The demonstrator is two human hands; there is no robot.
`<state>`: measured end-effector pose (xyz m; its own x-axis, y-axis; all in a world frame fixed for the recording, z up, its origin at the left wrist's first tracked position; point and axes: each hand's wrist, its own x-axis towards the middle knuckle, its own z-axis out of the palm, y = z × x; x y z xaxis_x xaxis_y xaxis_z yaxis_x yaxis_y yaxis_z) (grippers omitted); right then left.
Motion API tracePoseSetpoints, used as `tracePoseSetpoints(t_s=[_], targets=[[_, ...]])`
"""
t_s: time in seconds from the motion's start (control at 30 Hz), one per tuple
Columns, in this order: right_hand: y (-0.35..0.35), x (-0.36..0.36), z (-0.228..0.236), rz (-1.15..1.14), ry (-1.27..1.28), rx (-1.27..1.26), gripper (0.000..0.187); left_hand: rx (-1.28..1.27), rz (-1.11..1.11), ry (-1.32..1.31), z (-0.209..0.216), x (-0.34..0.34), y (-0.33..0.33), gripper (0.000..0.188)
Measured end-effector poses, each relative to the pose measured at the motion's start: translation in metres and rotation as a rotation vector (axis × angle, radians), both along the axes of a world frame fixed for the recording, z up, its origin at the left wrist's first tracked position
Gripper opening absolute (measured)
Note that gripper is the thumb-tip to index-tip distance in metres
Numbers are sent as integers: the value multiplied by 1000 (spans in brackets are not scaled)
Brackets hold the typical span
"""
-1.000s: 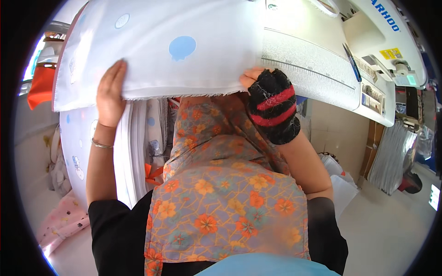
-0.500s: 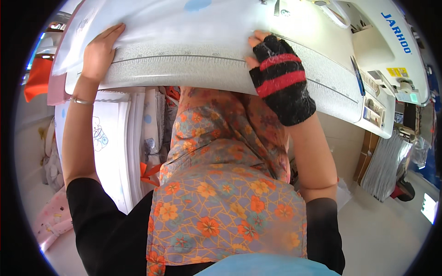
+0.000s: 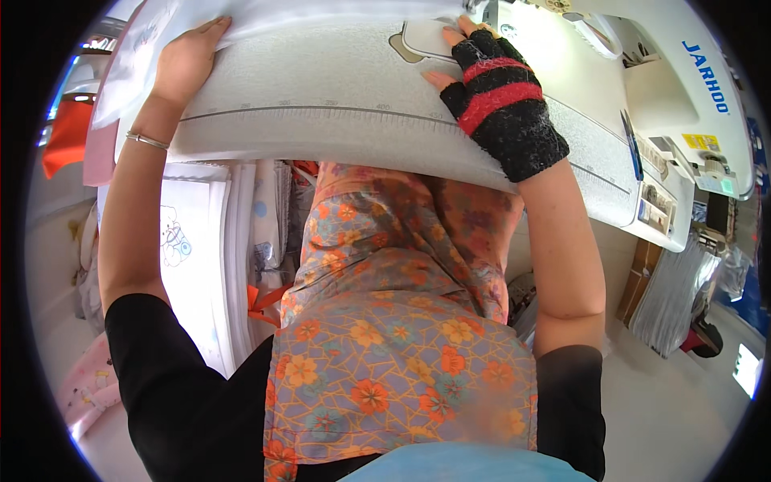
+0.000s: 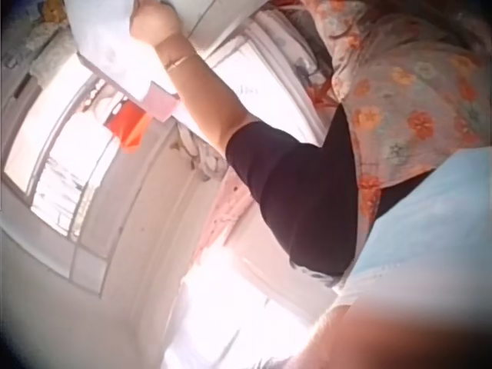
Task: Sewing fabric pillowcases using a sewing machine.
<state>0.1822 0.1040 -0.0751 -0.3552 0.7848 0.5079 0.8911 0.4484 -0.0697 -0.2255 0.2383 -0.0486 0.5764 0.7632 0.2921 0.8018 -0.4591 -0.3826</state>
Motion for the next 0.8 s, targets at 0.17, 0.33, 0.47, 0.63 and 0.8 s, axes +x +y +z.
tracePoseSetpoints(t_s=[0.17,0.33,0.47,0.63,0.8], targets=[[-16,3,5,38,60,-27,50,-32,-6,103,15,12,-51,39],[-84,-22,19,176,485,-392,43,-327,-1,311,47,40,-147,13],[-125,-74,-14,393,920,-685,40,-873,-241,257,68,103,-207,7],[-134,-106,-46,194,1650,-1164,43,-1026,-500,245,62,161,-226,10],[-147,-97,-33,59,1475,-1263,40,-451,-589,-244,40,198,-128,29]])
